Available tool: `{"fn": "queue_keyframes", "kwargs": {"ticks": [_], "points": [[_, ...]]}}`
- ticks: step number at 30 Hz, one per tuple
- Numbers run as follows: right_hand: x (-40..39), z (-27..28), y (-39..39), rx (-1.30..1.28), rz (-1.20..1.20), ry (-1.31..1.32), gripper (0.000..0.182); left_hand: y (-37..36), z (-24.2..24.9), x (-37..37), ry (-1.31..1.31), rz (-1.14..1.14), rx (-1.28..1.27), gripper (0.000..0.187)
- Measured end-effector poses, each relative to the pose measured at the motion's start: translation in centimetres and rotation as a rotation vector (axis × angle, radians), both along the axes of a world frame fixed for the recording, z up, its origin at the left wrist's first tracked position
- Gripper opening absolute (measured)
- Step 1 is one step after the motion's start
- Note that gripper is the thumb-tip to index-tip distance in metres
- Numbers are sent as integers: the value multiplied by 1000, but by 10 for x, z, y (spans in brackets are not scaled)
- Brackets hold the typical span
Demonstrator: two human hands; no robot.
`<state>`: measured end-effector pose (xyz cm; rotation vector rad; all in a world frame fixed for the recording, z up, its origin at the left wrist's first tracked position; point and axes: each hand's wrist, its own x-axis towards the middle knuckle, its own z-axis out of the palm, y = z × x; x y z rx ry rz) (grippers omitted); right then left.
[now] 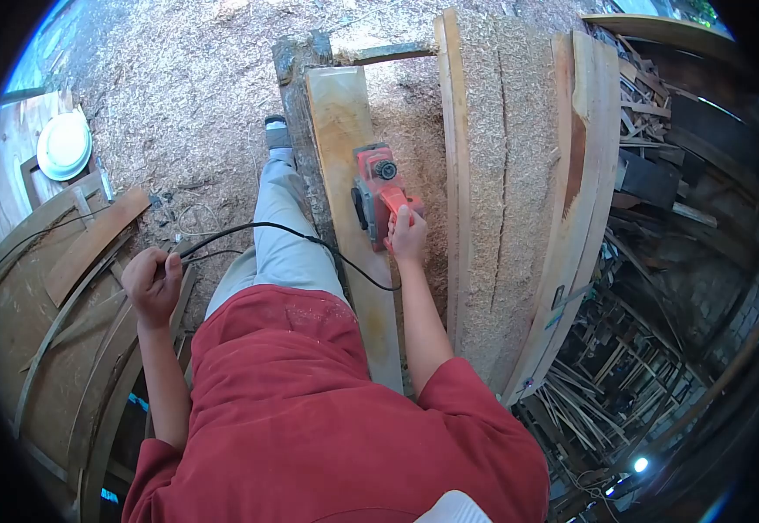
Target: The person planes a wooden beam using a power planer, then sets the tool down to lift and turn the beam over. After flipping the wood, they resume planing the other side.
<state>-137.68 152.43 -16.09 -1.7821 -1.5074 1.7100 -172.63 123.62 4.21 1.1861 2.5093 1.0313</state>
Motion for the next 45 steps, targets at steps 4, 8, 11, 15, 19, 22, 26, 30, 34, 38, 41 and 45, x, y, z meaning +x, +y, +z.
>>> {"fn": "queue_keyframes", "kwargs": {"ticks": [4, 8, 11, 15, 19, 22, 26, 30, 34, 38, 41, 45], "points": [[-10, -7, 5, 0, 1, 26, 45, 8, -5, -4, -10, -14, -19, 27], [-28, -12, 20, 32, 19, -11, 48, 18, -5, -7, 11, -22, -29, 26], [-39, -23, 28, 48, 32, -36, 50, 21, -6, -9, 34, -29, -37, 25], [-58, -26, 35, 164, 24, 12, 46, 24, -9, -10, 49, -28, -24, 24], [-84, -26, 50, 249, 36, -11, 49, 30, -7, -10, 64, -30, -34, 25], [-100, -27, 64, 213, 84, -137, 58, 34, -8, -14, 86, -32, -7, 25], [-116, -27, 73, 258, 92, -160, 58, 41, -6, -22, 112, -35, -1, 25], [-133, -23, 83, 321, 70, -118, 55, 48, -5, -32, 102, -48, -6, 25], [-150, -21, 96, 278, 90, -161, 59, 52, -6, -41, 116, -51, -2, 25], [-173, -21, 108, 268, 91, -155, 59, 57, -5, -53, 134, -55, -15, 25], [-197, -32, 123, 357, 52, -55, 55, 59, -4, -64, 152, -33, -18, 24], [-227, -30, 141, 293, 57, -81, 56, 57, -1, -79, 132, 1, -35, 25]]}}
